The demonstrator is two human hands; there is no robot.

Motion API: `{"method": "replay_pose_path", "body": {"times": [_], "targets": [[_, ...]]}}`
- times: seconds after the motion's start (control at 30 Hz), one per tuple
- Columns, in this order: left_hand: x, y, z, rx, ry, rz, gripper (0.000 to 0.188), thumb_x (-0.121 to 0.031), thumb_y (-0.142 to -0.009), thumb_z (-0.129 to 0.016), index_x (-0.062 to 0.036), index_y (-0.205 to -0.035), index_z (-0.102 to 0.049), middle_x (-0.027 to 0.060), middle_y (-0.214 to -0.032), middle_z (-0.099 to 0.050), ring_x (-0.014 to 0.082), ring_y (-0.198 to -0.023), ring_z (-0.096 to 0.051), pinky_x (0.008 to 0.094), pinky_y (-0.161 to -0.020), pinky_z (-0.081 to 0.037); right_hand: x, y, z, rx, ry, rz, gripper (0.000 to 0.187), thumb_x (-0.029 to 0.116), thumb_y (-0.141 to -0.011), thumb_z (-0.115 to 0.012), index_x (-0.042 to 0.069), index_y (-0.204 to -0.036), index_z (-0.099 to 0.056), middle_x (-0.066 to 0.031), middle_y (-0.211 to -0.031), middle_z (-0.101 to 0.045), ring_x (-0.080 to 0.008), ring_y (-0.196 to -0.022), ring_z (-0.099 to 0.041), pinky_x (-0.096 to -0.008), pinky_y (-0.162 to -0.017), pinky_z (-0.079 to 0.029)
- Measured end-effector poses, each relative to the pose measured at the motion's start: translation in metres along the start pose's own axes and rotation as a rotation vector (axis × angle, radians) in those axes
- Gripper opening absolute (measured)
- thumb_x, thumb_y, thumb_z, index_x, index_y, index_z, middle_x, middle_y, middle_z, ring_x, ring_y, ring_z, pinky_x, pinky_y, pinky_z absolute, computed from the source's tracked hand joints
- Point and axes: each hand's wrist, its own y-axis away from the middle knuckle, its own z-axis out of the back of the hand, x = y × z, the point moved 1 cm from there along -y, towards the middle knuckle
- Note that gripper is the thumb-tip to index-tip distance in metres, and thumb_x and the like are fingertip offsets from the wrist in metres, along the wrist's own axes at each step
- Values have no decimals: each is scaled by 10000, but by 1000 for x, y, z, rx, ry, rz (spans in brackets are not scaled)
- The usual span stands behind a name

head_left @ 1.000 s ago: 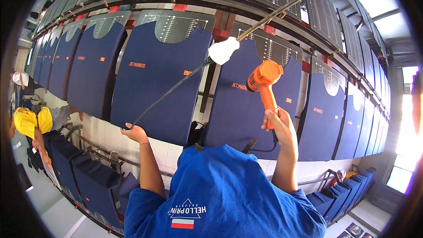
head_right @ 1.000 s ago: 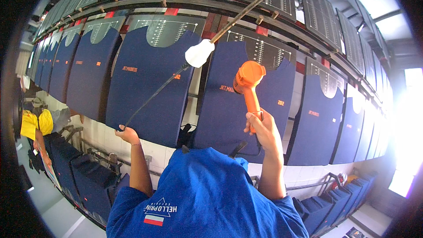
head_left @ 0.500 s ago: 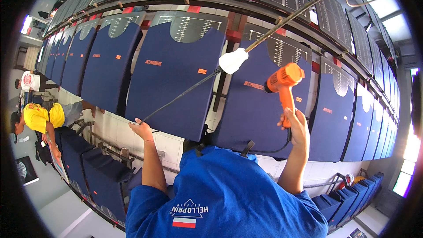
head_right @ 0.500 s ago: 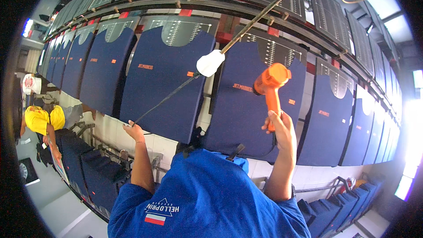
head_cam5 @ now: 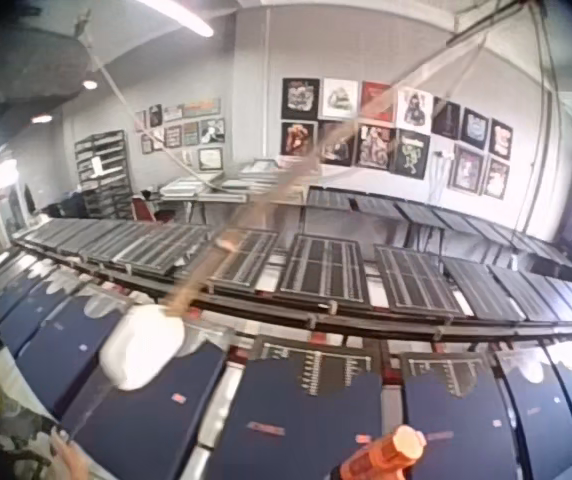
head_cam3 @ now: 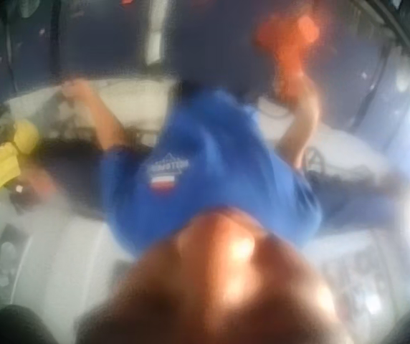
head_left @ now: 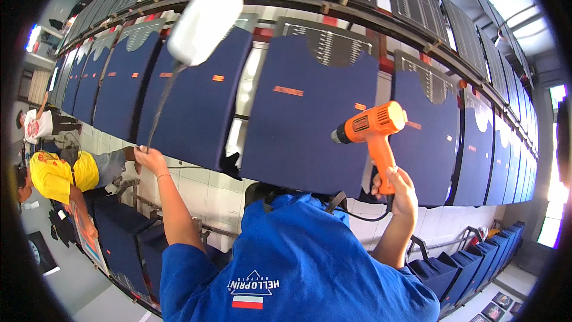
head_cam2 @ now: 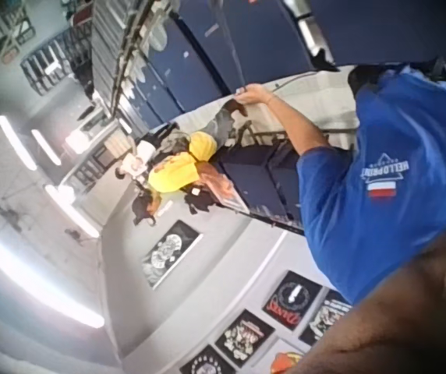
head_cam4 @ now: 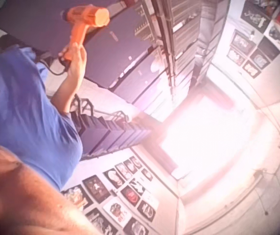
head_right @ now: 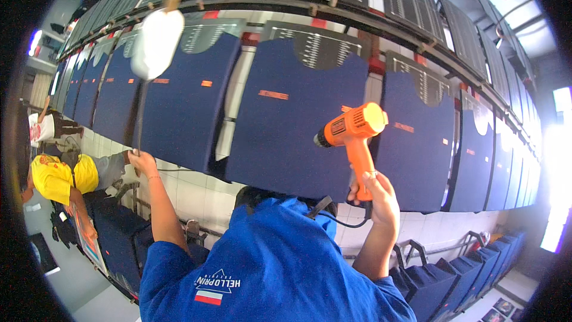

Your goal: The person uses a heat gun to dry ink on several dark blue garments mounted on printing boards, moving along the row to heat each design in sequence.

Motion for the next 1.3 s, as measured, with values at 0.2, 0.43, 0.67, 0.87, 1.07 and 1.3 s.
{"method": "replay_pose_path", "body": {"times": [0.2,0.43,0.67,0.87,1.07,1.3], "targets": [[8,-18,-38,178,-57,39,450,-248,-1022,-425,96,-1310,-455,295,-1352,-462,438,-1264,-424,510,-1069,-330,10,-19,-123,51,179,32,356,331,-968,-567,-8,-1077,-560,-57,-751,-612,-129,-645,-612,-240,-541,-459],[-14,3,-46,241,-285,75,435,-272,-1014,-406,9,-1337,-483,245,-1470,-371,464,-1372,-294,544,-1121,-283,34,-79,-185,88,266,137,300,320,-984,-559,28,-1050,-551,-42,-754,-607,-118,-653,-614,-234,-551,-458],[-21,-2,-41,267,-247,141,461,-286,-1015,-414,-7,-1379,-458,209,-1510,-338,460,-1394,-260,547,-1131,-267,30,-137,-204,114,351,55,299,329,-976,-569,30,-976,-561,-40,-754,-612,-116,-647,-617,-242,-551,-465],[-14,4,-46,230,-278,119,456,-297,-1005,-434,-10,-1357,-477,201,-1504,-346,449,-1381,-276,542,-1110,-305,15,-147,-206,129,308,44,303,332,-965,-572,29,-985,-564,-26,-735,-594,-112,-630,-607,-238,-545,-460],[-14,2,-51,206,-274,105,480,-346,-1020,-420,-5,-1352,-480,206,-1493,-360,444,-1374,-285,541,-1119,-288,8,-147,-196,122,267,-2,347,333,-962,-576,5,-1075,-563,-27,-745,-598,-109,-639,-605,-227,-548,-452],[5,-1,-57,111,-160,225,536,-347,-1029,-411,43,-1396,-401,264,-1506,-300,399,-1409,-275,514,-1136,-269,11,-153,-204,139,323,19,305,308,-953,-594,16,-1034,-555,-27,-742,-597,-103,-640,-601,-223,-552,-449]]}}
